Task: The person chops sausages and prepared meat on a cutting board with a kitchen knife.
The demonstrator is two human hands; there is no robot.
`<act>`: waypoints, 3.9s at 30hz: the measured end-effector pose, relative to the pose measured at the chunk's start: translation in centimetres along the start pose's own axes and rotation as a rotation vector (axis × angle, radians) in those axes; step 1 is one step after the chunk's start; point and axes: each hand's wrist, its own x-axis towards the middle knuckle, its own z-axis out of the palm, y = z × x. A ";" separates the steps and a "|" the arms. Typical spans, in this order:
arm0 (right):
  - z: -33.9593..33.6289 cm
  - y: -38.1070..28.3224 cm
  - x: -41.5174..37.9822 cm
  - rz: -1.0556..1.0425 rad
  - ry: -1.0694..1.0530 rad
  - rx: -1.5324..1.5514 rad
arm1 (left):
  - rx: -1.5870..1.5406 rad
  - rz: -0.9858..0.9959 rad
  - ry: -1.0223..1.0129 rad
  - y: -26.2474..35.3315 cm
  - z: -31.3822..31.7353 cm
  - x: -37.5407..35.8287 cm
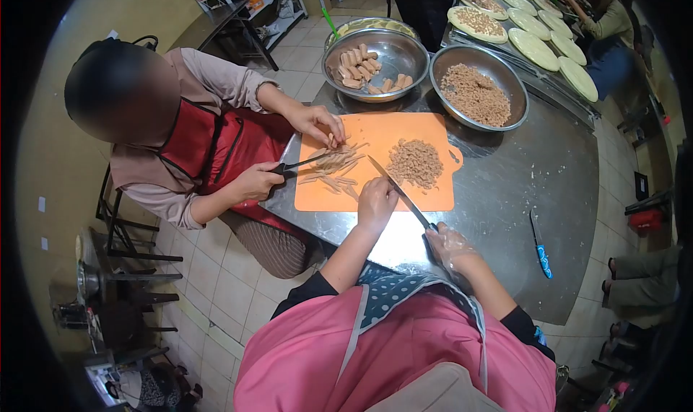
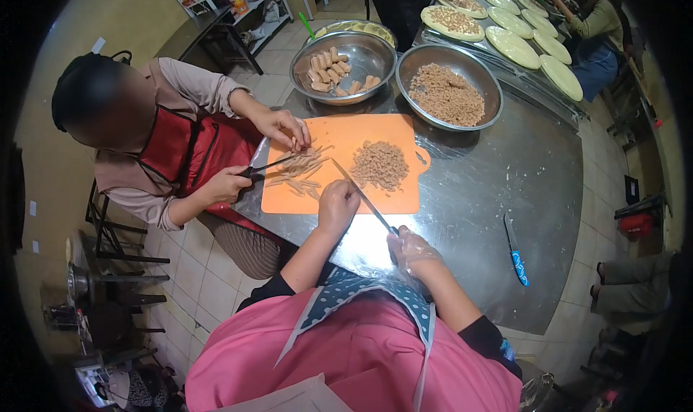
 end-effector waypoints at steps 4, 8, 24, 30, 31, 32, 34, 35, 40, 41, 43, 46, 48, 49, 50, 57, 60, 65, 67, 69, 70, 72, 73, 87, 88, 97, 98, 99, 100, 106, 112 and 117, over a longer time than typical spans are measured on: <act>-0.3 0.1 1.6 -0.028 0.014 0.033 | 0.032 0.034 -0.012 0.2 -0.5 0.1; 0.1 2.3 3.1 -0.070 0.025 0.224 | -0.038 0.069 -0.074 -0.1 -2.0 0.0; -0.2 0.9 0.3 -0.047 0.031 -0.050 | -0.001 -0.155 0.319 -3.2 -11.2 0.7; -0.8 3.4 2.6 -0.101 0.191 -0.008 | 0.156 -0.130 0.065 -4.5 -10.8 -0.4; -0.7 3.7 3.0 -0.104 0.189 -0.011 | 0.158 -0.132 0.068 -4.7 -10.8 -0.5; -0.3 4.4 3.6 -0.103 0.190 -0.009 | 0.219 -0.053 0.028 -4.7 -10.7 -0.6; 0.4 5.4 4.4 -0.102 0.190 -0.009 | 0.280 0.024 -0.012 -4.6 -10.2 -0.5; 0.7 5.7 4.7 -0.130 0.223 -0.011 | 0.313 0.035 -0.036 -4.6 -9.9 -0.4; 0.5 5.9 4.8 -0.166 0.192 0.036 | 0.305 0.042 -0.052 -5.3 -8.0 0.0; 0.6 5.8 4.7 -0.160 0.199 0.049 | 0.318 0.040 -0.033 -5.4 -7.7 0.2; 0.6 5.5 4.4 -0.154 0.205 0.062 | 0.330 0.037 -0.014 -5.4 -6.8 0.4; 0.5 5.3 4.1 -0.194 0.207 0.060 | 0.344 -0.046 -0.001 -4.9 -5.6 1.0; 0.9 5.6 4.4 -0.162 0.236 0.009 | 0.345 -0.078 0.038 -4.2 -5.2 1.4; 0.8 5.5 4.3 -0.160 0.239 0.010 | 0.343 -0.075 0.037 -3.9 -5.0 1.6; 0.8 5.4 4.2 -0.148 0.215 0.025 | 0.335 -0.071 0.015 -3.7 -4.8 1.7; 1.0 5.3 3.9 -0.136 0.255 0.001 | 0.272 -0.053 -0.008 -0.6 -3.9 0.9; -0.2 4.0 3.1 -0.051 0.118 0.021 | 0.258 0.004 -0.011 -0.8 -3.8 0.1; 0.3 4.6 3.7 -0.075 0.127 0.020 | 0.134 0.010 -0.066 -1.9 -2.2 -0.6; 0.1 3.9 3.0 -0.073 0.151 0.024 | 0.125 0.025 -0.081 -1.6 -2.3 -0.6; -0.4 2.7 1.8 -0.027 0.159 0.064 | 0.180 0.017 -0.072 -0.9 -2.7 -0.6; -0.2 3.2 2.1 -0.025 0.160 0.064 | 0.178 0.018 -0.072 -0.5 -3.2 -0.6; 0.2 3.7 2.8 -0.054 0.160 0.054 | 0.270 0.083 -0.015 0.1 -4.2 -0.6; -0.1 3.4 2.5 -0.055 0.160 0.054 | 0.271 0.083 -0.015 -0.2 -4.5 -0.6; -0.1 2.9 2.0 -0.039 0.187 0.072 | 0.179 0.039 -0.056 -1.6 -3.7 0.0; -0.3 2.7 1.8 -0.039 0.186 0.073 | 0.179 0.038 -0.057 -1.4 -4.0 0.0; -0.1 0.1 -0.3 0.036 0.054 0.071 | 0.104 0.052 -0.106 -1.7 -4.2 -0.5; 0.8 0.6 0.0 -0.001 0.084 0.034 | 0.103 0.032 -0.097 -1.5 -4.0 -0.5; 1.2 0.6 0.0 -0.039 0.113 -0.003 | 0.102 0.013 -0.089 -1.4 -3.8 -0.5; 1.3 0.4 -0.2 -0.028 0.071 -0.044 | 0.101 0.014 -0.089 -1.2 -3.7 -0.6; 1.5 0.3 -0.9 -0.040 0.097 -0.010 | 0.132 -0.001 -0.047 -1.0 -2.9 -0.8; 0.5 -0.6 -0.8 0.059 0.086 0.056 | 0.068 -0.020 -0.038 -0.3 -1.6 -0.1; 0.6 0.0 -0.2 0.046 0.141 0.050 | 0.251 0.034 -0.002 0.6 -2.4 -0.3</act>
